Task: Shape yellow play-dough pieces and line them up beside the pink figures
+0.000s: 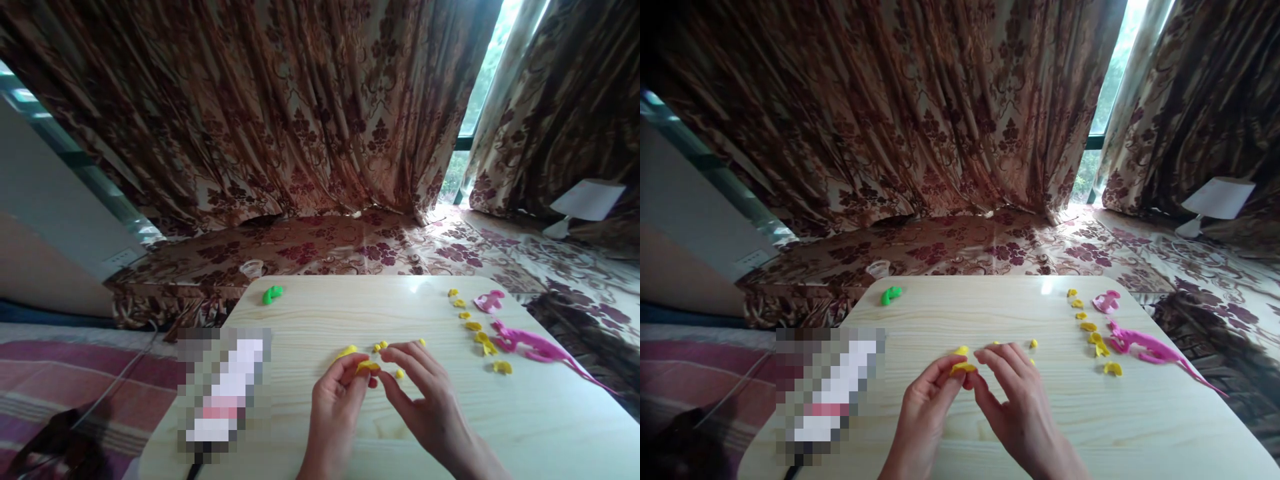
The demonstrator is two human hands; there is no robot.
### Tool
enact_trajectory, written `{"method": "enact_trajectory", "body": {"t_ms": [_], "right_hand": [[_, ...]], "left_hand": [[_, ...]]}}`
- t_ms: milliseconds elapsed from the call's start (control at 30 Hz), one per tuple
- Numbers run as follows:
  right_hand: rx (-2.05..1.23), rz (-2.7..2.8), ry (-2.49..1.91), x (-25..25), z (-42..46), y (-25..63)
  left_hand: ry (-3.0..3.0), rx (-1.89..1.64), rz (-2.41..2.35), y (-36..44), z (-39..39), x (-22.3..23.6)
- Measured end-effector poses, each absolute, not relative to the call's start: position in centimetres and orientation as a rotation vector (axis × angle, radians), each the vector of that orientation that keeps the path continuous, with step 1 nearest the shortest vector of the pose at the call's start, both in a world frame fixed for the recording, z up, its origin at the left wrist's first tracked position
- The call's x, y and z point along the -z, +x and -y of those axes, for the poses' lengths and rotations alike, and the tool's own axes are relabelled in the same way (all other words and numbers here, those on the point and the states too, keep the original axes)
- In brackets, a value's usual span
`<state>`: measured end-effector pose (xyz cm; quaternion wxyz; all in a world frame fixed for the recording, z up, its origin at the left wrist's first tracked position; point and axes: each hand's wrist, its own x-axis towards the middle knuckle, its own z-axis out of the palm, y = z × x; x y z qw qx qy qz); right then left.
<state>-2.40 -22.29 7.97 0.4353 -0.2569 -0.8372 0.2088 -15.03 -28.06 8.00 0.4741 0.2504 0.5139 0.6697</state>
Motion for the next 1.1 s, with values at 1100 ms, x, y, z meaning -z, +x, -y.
{"method": "enact_trajectory", "body": {"t_ms": [1100], "right_hand": [[-0.516, 1.718, -0.779, -3.8, 20.8, 2.0]], "left_hand": [[0.632, -1.554, -1.347, -8.8, 24.2, -7.0]]}}
